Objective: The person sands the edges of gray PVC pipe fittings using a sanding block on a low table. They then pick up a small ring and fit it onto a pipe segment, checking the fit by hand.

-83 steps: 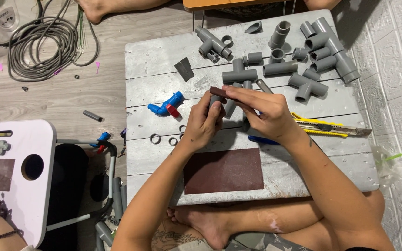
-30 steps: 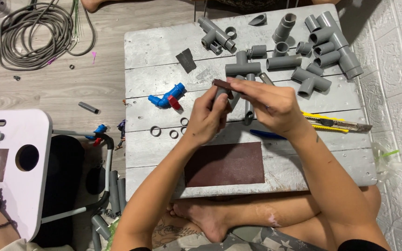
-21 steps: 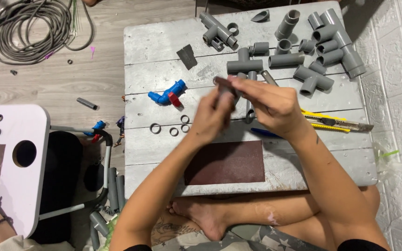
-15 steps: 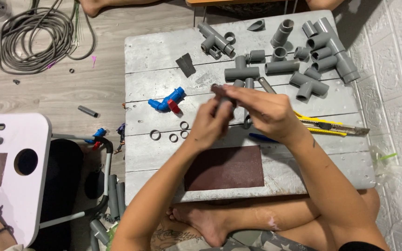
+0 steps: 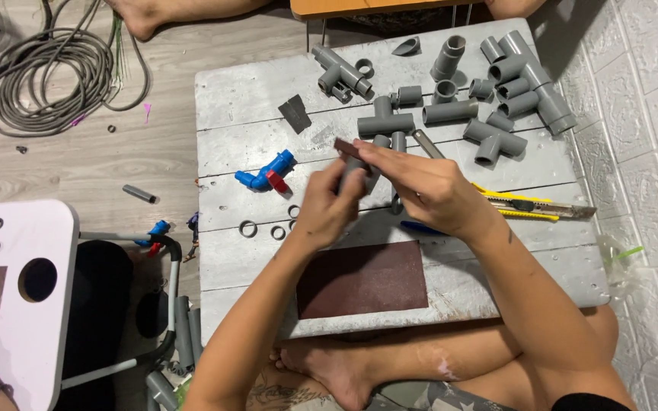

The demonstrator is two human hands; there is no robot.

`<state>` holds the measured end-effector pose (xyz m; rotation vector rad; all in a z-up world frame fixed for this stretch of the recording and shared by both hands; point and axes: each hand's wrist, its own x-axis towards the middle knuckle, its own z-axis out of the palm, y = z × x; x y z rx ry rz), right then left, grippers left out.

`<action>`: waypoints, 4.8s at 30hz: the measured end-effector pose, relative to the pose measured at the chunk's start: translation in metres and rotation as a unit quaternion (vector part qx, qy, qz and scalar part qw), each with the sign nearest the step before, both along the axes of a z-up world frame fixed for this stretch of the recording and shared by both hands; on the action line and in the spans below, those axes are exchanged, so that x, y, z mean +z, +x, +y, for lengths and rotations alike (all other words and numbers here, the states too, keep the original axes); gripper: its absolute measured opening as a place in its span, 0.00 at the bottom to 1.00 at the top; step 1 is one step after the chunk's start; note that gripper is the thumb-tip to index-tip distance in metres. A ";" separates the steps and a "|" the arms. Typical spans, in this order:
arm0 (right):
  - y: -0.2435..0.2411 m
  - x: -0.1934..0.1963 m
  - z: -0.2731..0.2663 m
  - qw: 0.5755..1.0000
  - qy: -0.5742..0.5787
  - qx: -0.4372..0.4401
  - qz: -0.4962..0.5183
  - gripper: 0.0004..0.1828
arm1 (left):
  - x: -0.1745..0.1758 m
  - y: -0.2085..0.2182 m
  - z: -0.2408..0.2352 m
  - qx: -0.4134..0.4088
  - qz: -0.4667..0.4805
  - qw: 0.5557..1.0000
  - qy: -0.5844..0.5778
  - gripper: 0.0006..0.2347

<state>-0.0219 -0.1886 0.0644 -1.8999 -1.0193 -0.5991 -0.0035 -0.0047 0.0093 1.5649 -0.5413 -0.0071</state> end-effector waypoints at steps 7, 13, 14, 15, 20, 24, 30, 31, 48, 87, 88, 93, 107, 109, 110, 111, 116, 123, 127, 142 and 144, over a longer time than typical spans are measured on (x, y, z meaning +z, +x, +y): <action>0.000 0.000 -0.002 1.000 -0.019 0.001 0.008 0.20 | 0.003 -0.003 -0.002 0.033 0.011 0.999 0.009 0.12; -0.001 0.002 -0.004 0.999 -0.026 -0.016 0.013 0.21 | 0.004 -0.002 -0.009 0.053 -0.002 0.998 0.024 0.12; -0.002 0.001 -0.004 0.999 -0.028 -0.018 0.019 0.21 | -0.001 -0.002 -0.010 0.038 0.009 0.999 0.031 0.12; 0.000 0.001 -0.003 0.999 -0.034 -0.012 0.023 0.20 | -0.006 -0.003 -0.013 0.032 0.019 0.999 0.033 0.12; 0.005 -0.002 -0.008 0.997 -0.060 -0.016 0.044 0.22 | 0.001 0.001 -0.006 0.067 -0.026 0.994 0.085 0.12; 0.001 0.002 -0.003 0.996 -0.075 -0.027 0.036 0.22 | -0.002 0.002 0.002 0.079 -0.034 0.992 0.093 0.12; 0.013 -0.020 -0.012 0.996 0.024 -0.038 0.077 0.22 | 0.005 0.007 0.011 0.095 -0.063 0.991 0.067 0.08; 0.013 -0.024 -0.011 0.996 0.024 -0.035 0.078 0.22 | -0.002 0.007 0.010 0.097 -0.063 0.991 0.067 0.08; 0.014 -0.025 -0.010 0.989 -0.094 -0.117 0.001 0.30 | 0.079 -0.082 -0.013 -0.206 -0.219 0.917 -0.263 0.18; 0.016 -0.003 -0.024 0.970 0.030 -0.091 -0.224 0.08 | 0.010 0.021 0.028 -0.212 0.021 0.974 -0.077 0.11; 0.012 -0.001 -0.017 0.970 0.029 -0.089 -0.224 0.08 | 0.014 0.019 0.029 -0.210 0.021 0.974 -0.078 0.11; 0.022 -0.032 -0.036 0.964 -0.036 -0.140 -0.222 0.06 | 0.014 0.016 0.027 -0.178 0.018 0.981 -0.072 0.11; 0.008 0.001 0.003 0.993 0.093 -0.068 -0.011 0.08 | 0.028 -0.022 -0.009 -0.078 0.024 0.994 -0.076 0.11; 0.006 -0.001 0.004 0.993 0.099 -0.061 0.000 0.09 | 0.026 -0.022 -0.009 -0.074 0.027 0.994 -0.079 0.11; 0.006 -0.003 0.003 0.994 0.096 -0.058 0.003 0.09 | 0.025 -0.022 -0.010 -0.072 0.029 0.994 -0.079 0.12; 0.006 -0.004 0.003 0.994 0.094 -0.054 0.004 0.09 | 0.024 -0.022 -0.010 -0.071 0.030 0.994 -0.079 0.12; 0.007 -0.007 -0.002 0.995 0.085 -0.051 0.009 0.10 | 0.040 -0.025 -0.008 -0.060 0.037 0.994 -0.084 0.11; 0.003 -0.003 0.002 0.995 0.089 -0.041 0.026 0.10 | -0.009 -0.015 -0.012 -0.070 0.077 0.990 -0.096 0.12; 0.006 -0.007 0.000 0.995 0.079 -0.052 0.012 0.12 | -0.013 -0.013 -0.016 -0.073 0.111 0.985 -0.110 0.12; 0.005 0.001 0.003 0.991 0.104 -0.055 0.060 0.09 | -0.002 -0.013 -0.012 -0.119 0.164 0.968 -0.145 0.13; 0.006 -0.003 0.001 0.992 0.088 -0.059 0.074 0.10 | 0.015 -0.015 -0.008 -0.116 0.167 0.969 -0.136 0.15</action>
